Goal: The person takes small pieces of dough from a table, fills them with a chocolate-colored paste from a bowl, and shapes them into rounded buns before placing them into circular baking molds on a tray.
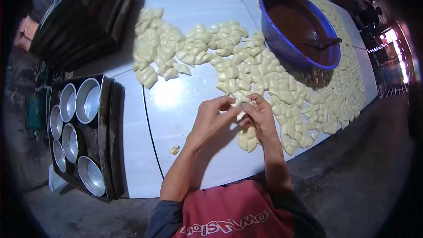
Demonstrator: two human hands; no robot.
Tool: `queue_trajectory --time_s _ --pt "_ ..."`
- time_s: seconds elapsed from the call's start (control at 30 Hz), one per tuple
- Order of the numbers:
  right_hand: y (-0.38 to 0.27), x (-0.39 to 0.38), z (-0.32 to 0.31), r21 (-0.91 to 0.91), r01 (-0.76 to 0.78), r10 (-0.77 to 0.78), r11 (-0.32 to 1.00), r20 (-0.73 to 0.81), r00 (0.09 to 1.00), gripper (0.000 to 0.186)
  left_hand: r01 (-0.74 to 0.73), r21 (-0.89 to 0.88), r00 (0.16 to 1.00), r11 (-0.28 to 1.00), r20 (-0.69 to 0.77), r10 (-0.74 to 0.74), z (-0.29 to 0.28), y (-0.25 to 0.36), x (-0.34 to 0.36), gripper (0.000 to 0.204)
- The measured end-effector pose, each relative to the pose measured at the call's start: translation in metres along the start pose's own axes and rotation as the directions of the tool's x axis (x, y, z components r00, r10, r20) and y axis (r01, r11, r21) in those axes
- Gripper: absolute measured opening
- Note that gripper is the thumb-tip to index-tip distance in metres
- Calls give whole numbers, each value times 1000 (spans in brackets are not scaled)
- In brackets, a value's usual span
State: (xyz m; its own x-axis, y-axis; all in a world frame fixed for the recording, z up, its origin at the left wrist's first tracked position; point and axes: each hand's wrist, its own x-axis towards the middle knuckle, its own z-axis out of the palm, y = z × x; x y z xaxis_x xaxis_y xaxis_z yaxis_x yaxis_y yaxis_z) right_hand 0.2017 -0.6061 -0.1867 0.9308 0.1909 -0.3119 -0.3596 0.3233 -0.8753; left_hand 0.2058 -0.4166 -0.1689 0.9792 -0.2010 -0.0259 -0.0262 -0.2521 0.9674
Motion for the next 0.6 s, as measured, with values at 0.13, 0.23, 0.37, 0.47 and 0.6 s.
queue_trajectory --time_s 0.13,0.23,0.37,0.47,0.6 --pt "11 -3 -16 -345 185 -236 920 -111 965 32 102 -16 991 995 91 -100 13 -12 -1 34" --pt "5 -11 -39 -229 329 -363 916 -127 923 34 166 -314 986 935 54 -157 50 -11 7 68" --pt "-31 -22 -27 -11 326 -324 945 -127 937 33 -387 -274 903 880 -305 302 106 21 31 90" --pt "-56 -22 -30 255 280 -282 926 -28 959 30 -466 -513 874 721 -391 288 152 27 46 107" --pt "-102 8 -62 257 206 -206 944 -28 978 18 -337 -668 940 663 -204 273 167 23 67 102"
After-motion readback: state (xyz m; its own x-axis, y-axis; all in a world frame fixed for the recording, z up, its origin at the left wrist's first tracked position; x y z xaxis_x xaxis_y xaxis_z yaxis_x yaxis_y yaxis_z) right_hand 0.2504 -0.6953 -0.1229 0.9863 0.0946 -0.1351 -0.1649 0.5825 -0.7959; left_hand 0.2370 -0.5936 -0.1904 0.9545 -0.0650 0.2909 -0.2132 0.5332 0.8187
